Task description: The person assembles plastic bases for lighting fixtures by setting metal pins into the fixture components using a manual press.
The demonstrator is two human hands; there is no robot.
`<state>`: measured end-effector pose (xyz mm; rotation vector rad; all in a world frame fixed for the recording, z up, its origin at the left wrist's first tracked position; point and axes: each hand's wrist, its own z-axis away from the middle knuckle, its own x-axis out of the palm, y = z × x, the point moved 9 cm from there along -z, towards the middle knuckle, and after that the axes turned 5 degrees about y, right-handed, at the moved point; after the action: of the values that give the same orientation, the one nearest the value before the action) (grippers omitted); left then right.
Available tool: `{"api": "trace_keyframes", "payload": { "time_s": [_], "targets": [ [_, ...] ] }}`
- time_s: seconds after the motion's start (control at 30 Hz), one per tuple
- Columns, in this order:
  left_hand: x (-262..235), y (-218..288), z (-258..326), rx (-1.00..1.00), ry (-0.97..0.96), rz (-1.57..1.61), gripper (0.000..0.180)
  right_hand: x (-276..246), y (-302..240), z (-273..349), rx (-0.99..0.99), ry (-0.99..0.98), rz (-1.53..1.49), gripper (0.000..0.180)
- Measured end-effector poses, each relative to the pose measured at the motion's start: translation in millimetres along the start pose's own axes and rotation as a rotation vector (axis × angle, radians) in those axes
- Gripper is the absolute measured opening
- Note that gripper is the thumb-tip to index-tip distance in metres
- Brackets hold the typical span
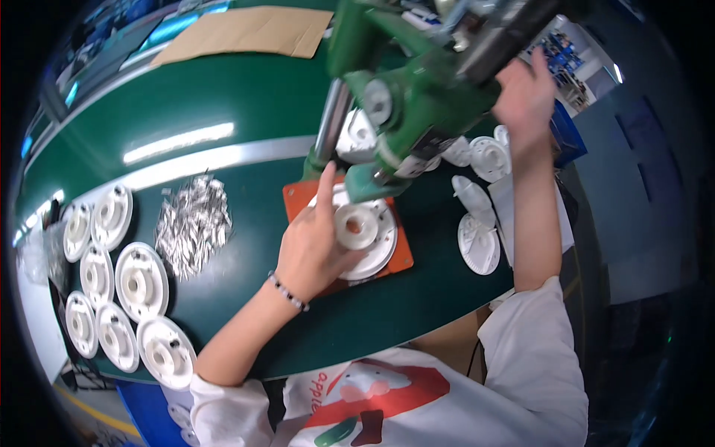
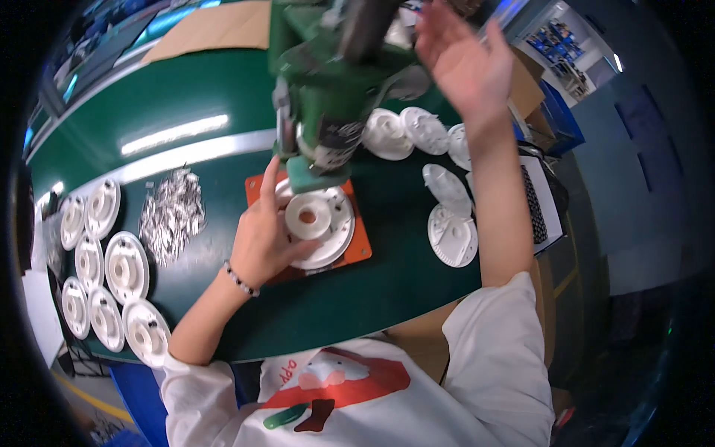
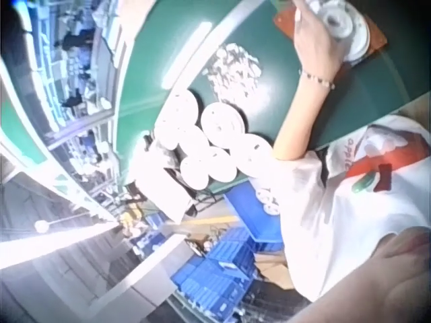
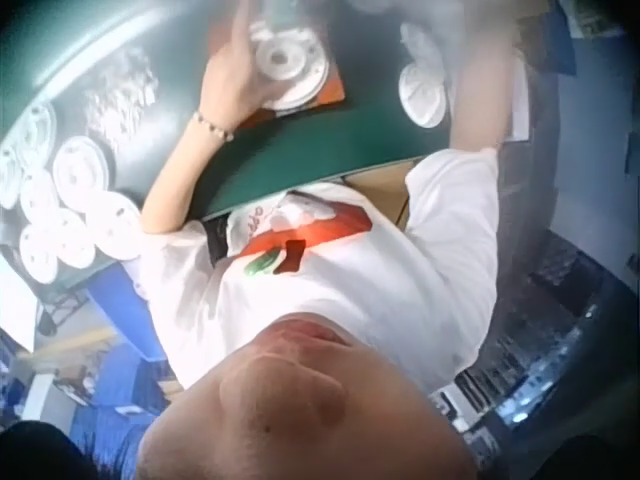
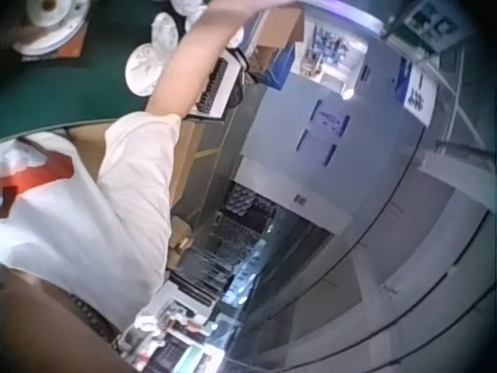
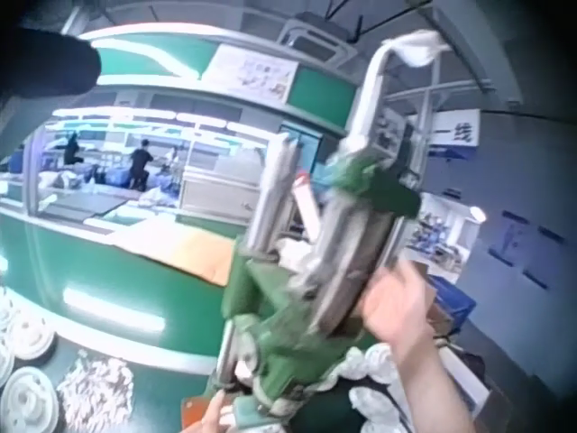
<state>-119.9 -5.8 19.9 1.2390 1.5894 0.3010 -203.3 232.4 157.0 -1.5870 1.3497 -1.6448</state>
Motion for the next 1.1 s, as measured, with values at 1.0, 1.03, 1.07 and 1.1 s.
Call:
{"api": "trace_keyframes", "payload": {
  "time_s": [1.0, 1.03, 1.07, 1.1],
  "targets": [
    [6.0, 4.3, 4.4, -0.072, -0.002, -0.005, 0.111, -358.4, -42.3, 73.9, 0.205, 0.151, 2.298, 0.015],
    [5.2, 5.1, 3.5, -0.042, 0.003, 0.001, 0.112, -358.9, -40.1, 72.7, 0.224, 0.104, 2.319, 0.017],
    [5.6, 5.0, 2.4, -0.047, -0.006, -0.007, 0.112, -358.3, -43.1, 73.7, 0.206, 0.094, 2.337, 0.017],
    [6.5, 5.9, 0.6, -0.052, -0.016, -0.017, 0.111, -352.7, -47.8, 75.6, 0.188, 0.084, 2.353, 0.016]
  ]
}}
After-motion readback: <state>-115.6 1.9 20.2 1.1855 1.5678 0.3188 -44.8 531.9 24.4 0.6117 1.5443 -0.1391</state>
